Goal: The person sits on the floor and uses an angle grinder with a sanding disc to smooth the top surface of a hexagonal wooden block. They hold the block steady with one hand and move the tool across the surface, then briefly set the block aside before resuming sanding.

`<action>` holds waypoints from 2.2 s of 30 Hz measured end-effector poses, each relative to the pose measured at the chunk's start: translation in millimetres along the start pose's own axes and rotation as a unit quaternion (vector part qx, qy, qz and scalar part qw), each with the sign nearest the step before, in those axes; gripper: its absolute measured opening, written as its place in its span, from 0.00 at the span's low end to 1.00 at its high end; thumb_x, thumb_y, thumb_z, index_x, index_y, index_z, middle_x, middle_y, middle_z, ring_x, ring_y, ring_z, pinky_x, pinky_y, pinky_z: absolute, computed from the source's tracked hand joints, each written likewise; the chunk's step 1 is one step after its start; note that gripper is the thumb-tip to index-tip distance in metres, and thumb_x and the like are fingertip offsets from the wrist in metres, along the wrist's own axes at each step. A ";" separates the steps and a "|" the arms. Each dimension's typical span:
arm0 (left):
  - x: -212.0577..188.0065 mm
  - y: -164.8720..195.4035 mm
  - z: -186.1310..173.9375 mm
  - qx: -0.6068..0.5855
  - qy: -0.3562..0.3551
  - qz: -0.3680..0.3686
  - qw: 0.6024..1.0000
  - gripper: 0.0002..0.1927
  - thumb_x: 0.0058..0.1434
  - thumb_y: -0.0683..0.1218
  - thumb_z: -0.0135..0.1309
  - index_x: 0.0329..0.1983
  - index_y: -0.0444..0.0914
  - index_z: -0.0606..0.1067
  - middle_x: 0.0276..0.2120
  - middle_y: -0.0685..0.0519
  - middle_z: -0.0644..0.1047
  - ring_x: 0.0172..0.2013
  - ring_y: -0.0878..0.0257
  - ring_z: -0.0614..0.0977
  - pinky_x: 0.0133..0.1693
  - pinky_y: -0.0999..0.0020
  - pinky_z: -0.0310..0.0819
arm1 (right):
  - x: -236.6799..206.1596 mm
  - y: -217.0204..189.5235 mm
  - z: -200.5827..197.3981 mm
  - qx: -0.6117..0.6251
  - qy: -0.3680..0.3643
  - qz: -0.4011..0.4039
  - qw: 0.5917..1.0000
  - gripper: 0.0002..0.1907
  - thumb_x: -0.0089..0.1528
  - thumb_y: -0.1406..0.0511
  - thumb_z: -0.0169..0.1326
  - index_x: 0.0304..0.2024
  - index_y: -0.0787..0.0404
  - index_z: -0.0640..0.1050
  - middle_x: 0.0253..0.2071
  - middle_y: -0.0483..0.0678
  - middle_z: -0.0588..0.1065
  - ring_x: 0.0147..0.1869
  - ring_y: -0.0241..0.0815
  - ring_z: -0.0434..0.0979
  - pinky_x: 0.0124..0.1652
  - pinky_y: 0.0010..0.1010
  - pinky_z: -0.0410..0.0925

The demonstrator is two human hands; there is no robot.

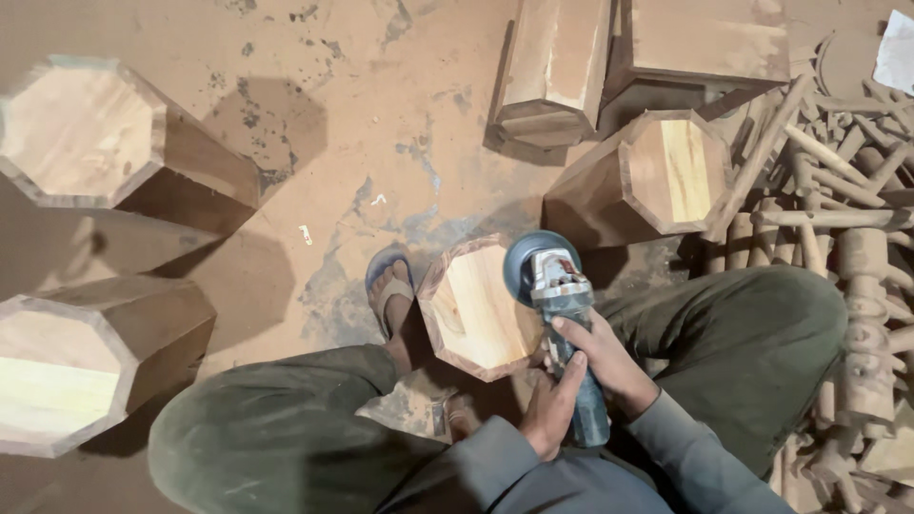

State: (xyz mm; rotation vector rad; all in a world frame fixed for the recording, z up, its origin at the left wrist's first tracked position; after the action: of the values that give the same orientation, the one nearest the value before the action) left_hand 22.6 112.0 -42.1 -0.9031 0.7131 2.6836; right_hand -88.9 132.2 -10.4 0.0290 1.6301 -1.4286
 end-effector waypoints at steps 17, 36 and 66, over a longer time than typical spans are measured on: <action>-54.4 118.9 -2.7 0.898 -0.084 0.312 0.300 0.57 0.46 0.72 0.62 0.71 0.36 0.60 0.70 0.41 0.59 0.72 0.46 0.57 0.69 0.44 0.43 | -123.6 -25.5 -63.0 0.132 0.083 -0.170 0.973 0.20 0.66 0.57 0.51 0.50 0.68 0.72 0.31 0.53 0.76 0.30 0.43 0.77 0.31 0.34 0.72; 8.7 209.6 92.7 0.732 0.297 0.366 0.492 0.47 0.55 0.67 0.58 0.72 0.40 0.62 0.73 0.43 0.58 0.72 0.47 0.56 0.67 0.35 0.41 | -157.0 1.7 -149.1 0.207 0.043 -0.167 0.963 0.26 0.64 0.55 0.52 0.47 0.75 0.72 0.30 0.62 0.77 0.31 0.49 0.80 0.31 0.37 0.73; -41.8 26.1 -30.7 -0.081 0.101 0.056 0.990 0.33 0.65 0.69 0.47 0.66 0.47 0.65 0.55 0.52 0.75 0.54 0.61 0.78 0.54 0.59 0.75 | 1.9 -28.3 79.8 -0.108 -0.063 -0.146 0.981 0.24 0.61 0.59 0.60 0.55 0.68 0.74 0.41 0.46 0.76 0.41 0.33 0.75 0.41 0.25 0.71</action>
State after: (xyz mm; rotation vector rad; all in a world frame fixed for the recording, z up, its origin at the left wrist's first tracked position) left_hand 61.9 71.6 -27.8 -1.2238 0.6075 2.8085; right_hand -57.3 59.5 19.3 -0.4332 1.7254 -1.4280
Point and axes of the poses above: each hand's wrist, its own x-axis towards the middle knuckle, its own z-axis out of the palm, y = z × x, the point moved 6 cm from there along x, towards the middle knuckle
